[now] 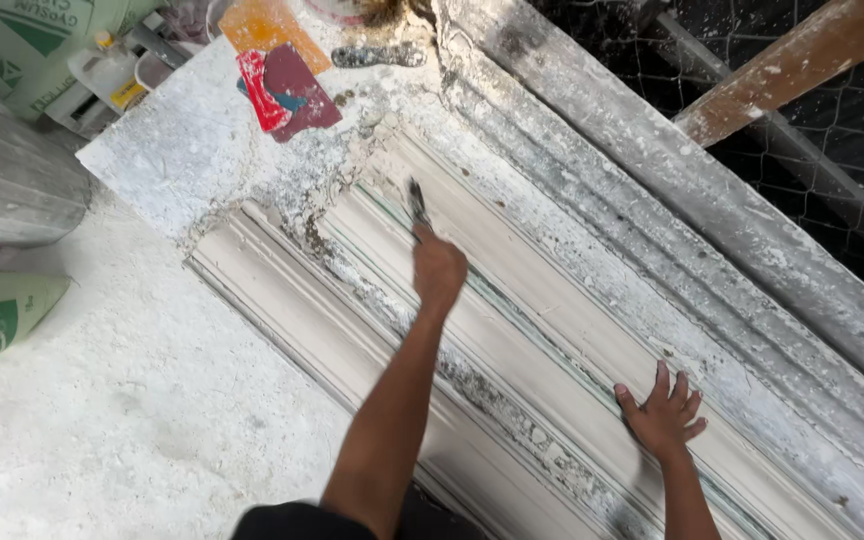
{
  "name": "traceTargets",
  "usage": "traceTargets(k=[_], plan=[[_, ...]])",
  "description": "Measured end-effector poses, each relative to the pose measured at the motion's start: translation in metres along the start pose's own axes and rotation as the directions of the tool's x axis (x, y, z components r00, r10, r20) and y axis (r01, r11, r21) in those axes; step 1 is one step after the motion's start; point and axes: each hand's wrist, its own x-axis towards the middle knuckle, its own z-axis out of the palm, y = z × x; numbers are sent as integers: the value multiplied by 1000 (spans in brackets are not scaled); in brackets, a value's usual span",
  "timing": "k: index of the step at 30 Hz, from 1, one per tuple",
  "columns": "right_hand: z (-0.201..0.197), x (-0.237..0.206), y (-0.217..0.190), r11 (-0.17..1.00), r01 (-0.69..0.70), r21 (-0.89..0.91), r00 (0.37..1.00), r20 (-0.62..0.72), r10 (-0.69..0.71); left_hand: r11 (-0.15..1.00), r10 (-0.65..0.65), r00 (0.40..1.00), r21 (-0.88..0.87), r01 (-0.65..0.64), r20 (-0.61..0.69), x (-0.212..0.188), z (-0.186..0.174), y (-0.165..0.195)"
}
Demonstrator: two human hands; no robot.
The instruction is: The person uses a small knife to scrape excess plaster and mold seams from long decorative gypsum cornice moldings. They work along the fluted faces and edges of the pieces, repositioning the moldings and moving between several pieces laid on a plaster-covered work surface.
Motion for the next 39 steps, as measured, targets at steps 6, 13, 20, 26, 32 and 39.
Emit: traceTargets(k=[6, 13, 20, 26, 32, 39], plan=[[-2, -2, -6, 1000, 17, -4, 1000, 10, -17, 999, 11, 1000, 30, -10, -20, 35, -1, -5], [-8, -6, -7, 1000, 8, -7, 998, 56, -7, 993, 91, 994, 75, -86, -65, 47, 4, -19], [-11, -7, -15, 1000, -3, -23, 1000, 17, 3, 969, 235, 961, -43, -243, -148, 53, -14, -10], [-16, -10, -20, 999, -28, -30, 999, 46, 29, 966, 255, 949, 11, -258, -182, 75, -34, 7], [-17, -13, -23, 999, -29, -21, 999, 34, 30, 978, 210, 976, 16, -210, -50, 74, -83, 8], [-17, -28, -28, 994, 76, 73, 989, -133, -66, 752, 659, 752, -29, -659, -13, -45, -77, -103]])
